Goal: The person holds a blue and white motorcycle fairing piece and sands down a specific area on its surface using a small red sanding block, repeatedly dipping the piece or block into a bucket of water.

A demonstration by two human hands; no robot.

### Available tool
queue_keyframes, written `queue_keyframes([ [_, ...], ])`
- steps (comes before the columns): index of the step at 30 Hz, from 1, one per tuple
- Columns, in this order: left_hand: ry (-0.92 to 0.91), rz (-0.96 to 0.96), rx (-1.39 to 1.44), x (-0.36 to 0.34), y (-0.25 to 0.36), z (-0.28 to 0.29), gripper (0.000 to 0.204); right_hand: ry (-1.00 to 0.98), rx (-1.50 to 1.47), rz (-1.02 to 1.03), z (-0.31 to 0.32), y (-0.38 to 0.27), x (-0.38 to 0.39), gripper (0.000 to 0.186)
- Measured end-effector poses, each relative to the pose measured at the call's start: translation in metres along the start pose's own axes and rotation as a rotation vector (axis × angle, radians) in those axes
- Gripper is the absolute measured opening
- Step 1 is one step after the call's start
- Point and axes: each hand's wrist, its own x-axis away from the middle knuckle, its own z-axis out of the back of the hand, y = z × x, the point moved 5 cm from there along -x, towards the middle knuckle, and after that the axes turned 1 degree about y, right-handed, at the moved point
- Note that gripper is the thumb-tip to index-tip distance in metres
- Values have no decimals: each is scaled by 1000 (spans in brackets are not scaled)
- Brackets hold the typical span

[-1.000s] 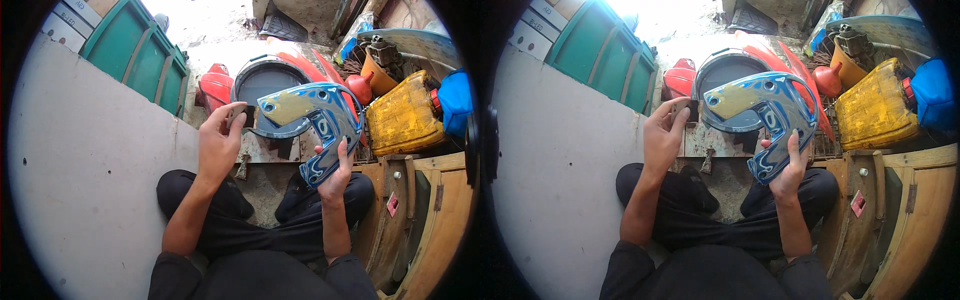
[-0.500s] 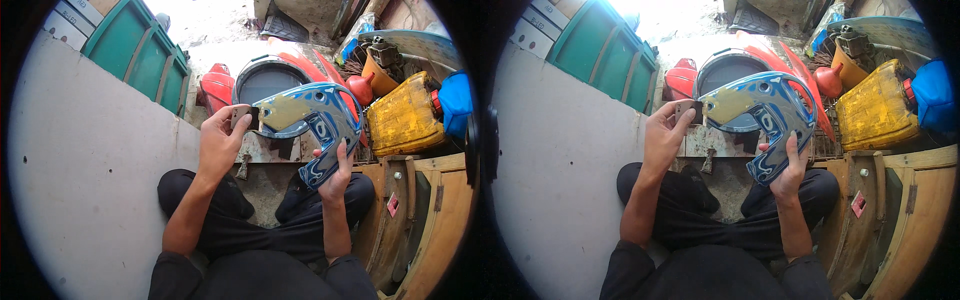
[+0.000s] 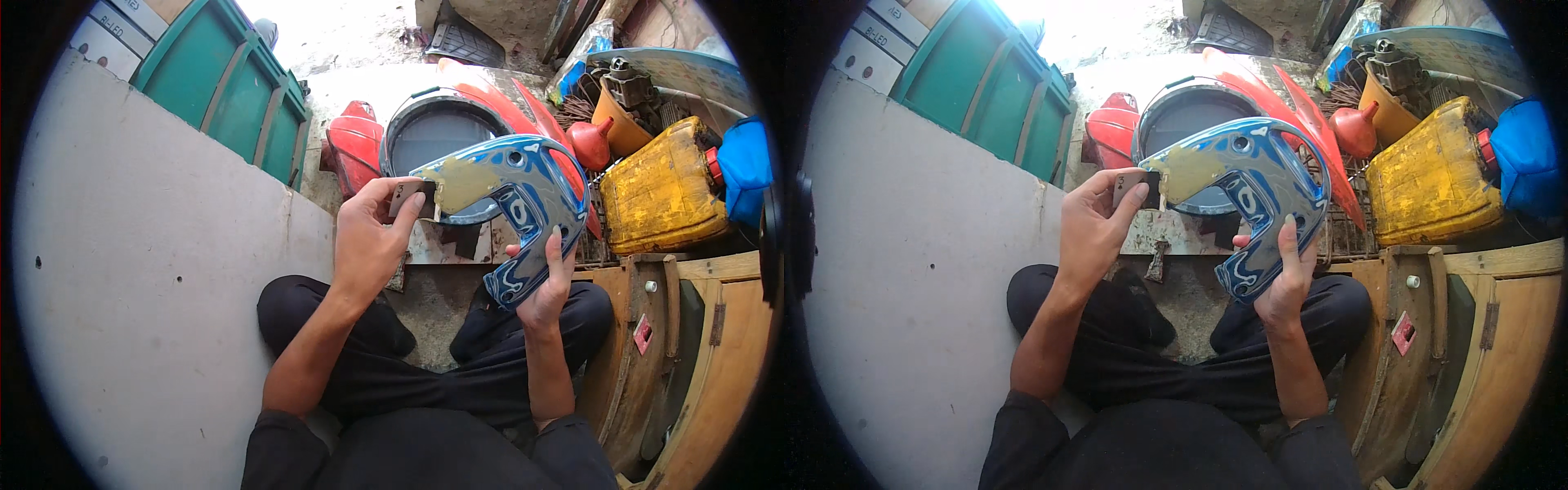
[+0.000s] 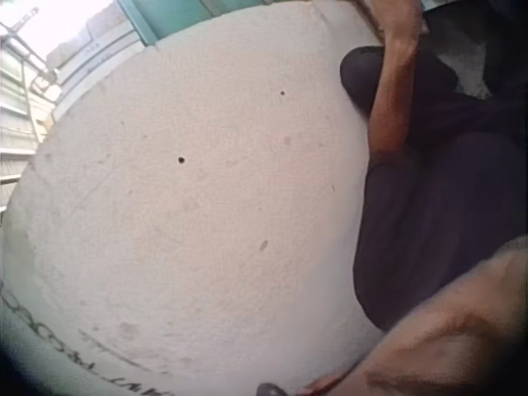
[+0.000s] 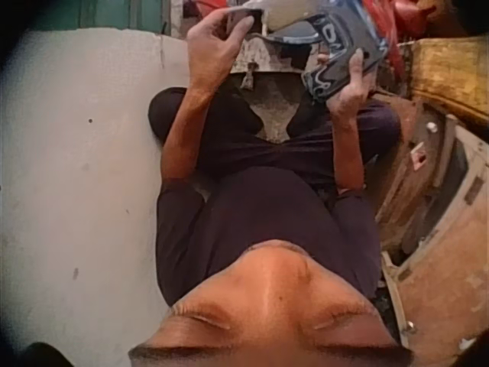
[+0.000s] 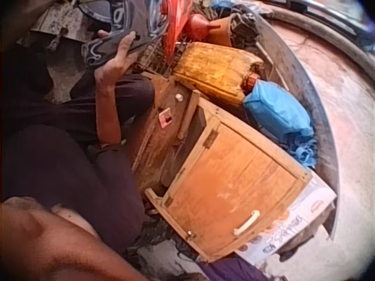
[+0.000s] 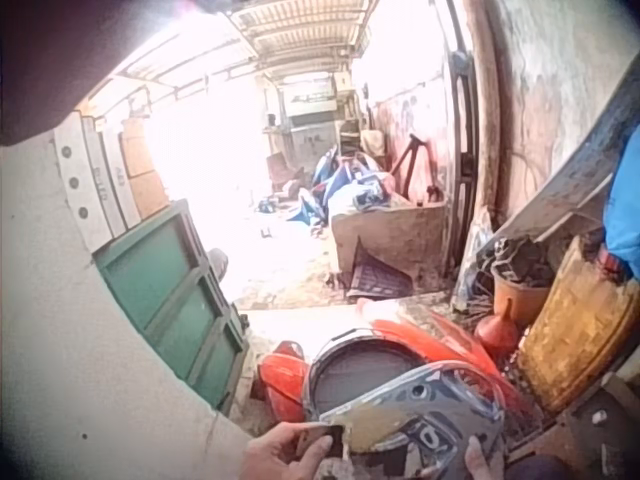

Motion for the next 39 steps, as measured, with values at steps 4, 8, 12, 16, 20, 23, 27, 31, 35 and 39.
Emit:
queue_keyframes([
  [4, -14, 2, 1, 2, -1, -3, 24, -7, -11, -8, -2, 1, 1, 34],
  [8, -20, 6, -37, 3, -1, -6, 24, -10, 9, -10, -2, 2, 2, 34],
  [12, -27, 0, -63, 3, -3, -8, 24, -13, 20, -9, -2, 4, 1, 35],
  [16, -39, -17, -51, 5, -4, -14, 23, 7, 50, -14, -4, 4, 2, 35],
  [20, -90, 52, 44, 10, -1, -22, 23, 22, 90, -2, -5, 6, 3, 36],
  [23, -45, -31, -11, 4, 9, -7, 20, 10, 61, -40, -2, 7, 2, 36],
  [27, 175, -126, -175, -7, 13, 27, 19, 29, 29, -32, -3, 1, -1, 36],
  [31, 129, -354, -427, -3, 31, 20, 20, 20, 15, -20, 1, 0, -3, 35],
  [35, 93, -605, -529, 2, 33, 9, 22, 19, -5, -32, 0, -1, -2, 35],
  [39, 22, -769, -715, 16, 40, -14, 30, 24, -15, -36, 4, 1, -4, 35],
])
